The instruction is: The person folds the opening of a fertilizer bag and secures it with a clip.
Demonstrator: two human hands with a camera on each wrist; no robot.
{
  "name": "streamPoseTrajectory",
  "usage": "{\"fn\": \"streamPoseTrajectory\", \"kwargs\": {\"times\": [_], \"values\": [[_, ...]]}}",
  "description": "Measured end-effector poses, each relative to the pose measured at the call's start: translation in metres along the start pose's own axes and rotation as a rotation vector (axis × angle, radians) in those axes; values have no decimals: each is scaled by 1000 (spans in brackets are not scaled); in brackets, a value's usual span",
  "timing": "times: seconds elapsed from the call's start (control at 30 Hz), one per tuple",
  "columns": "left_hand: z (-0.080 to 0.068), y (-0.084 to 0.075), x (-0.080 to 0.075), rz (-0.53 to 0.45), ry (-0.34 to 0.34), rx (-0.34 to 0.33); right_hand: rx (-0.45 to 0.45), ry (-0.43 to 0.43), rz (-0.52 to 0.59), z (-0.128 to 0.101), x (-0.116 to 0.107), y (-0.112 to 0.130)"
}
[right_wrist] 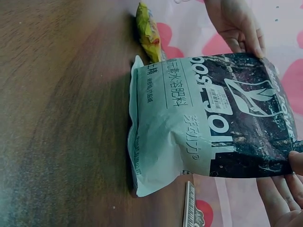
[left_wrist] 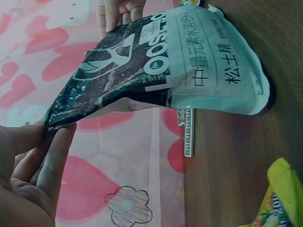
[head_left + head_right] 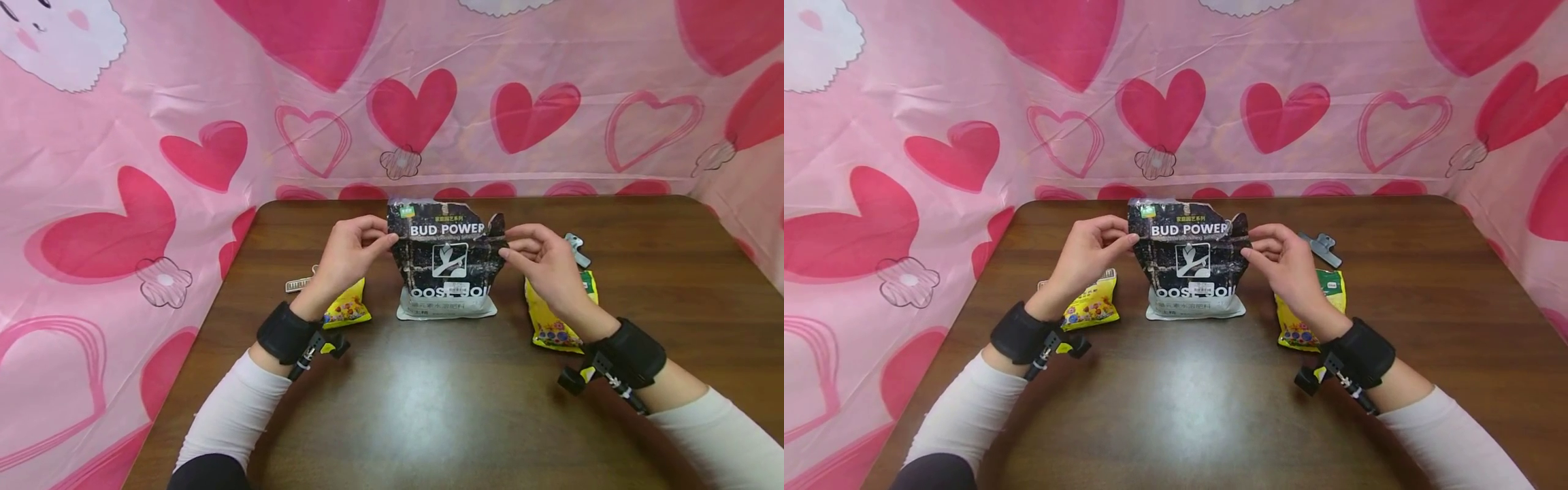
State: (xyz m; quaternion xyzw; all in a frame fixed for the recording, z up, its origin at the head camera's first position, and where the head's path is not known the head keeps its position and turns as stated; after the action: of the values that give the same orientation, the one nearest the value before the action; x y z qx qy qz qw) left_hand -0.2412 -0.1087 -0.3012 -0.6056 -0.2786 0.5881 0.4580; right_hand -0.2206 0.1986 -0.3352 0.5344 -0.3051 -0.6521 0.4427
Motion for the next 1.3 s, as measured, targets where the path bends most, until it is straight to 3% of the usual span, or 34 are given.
{"fn": "streamPoseTrajectory", "kwargs": {"times": [0.33,0.7,1.3], "values": [[-13,-1,3,23,-60,63,-100,-8,5,-11,-2,3],[-27,-2,5,-6,-101,112,-200,-22,108,-21,-1,4],[-35,-4,7,-27,-132,330,-266,-6,65,-25,-3,6]]}}
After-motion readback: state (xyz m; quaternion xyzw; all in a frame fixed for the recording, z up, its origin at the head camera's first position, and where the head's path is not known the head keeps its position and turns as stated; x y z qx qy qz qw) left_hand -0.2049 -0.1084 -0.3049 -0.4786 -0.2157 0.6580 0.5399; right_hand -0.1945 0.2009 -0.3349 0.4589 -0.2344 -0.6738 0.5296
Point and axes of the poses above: each hand's wrist, its own z-axis towards the middle knuckle, its own x-axis out of the palm, y = z × x, the point moved 4 cm from there along z, towards the middle knuckle, and after that the axes turned 5 degrees about -x, right-handed, at the moved point
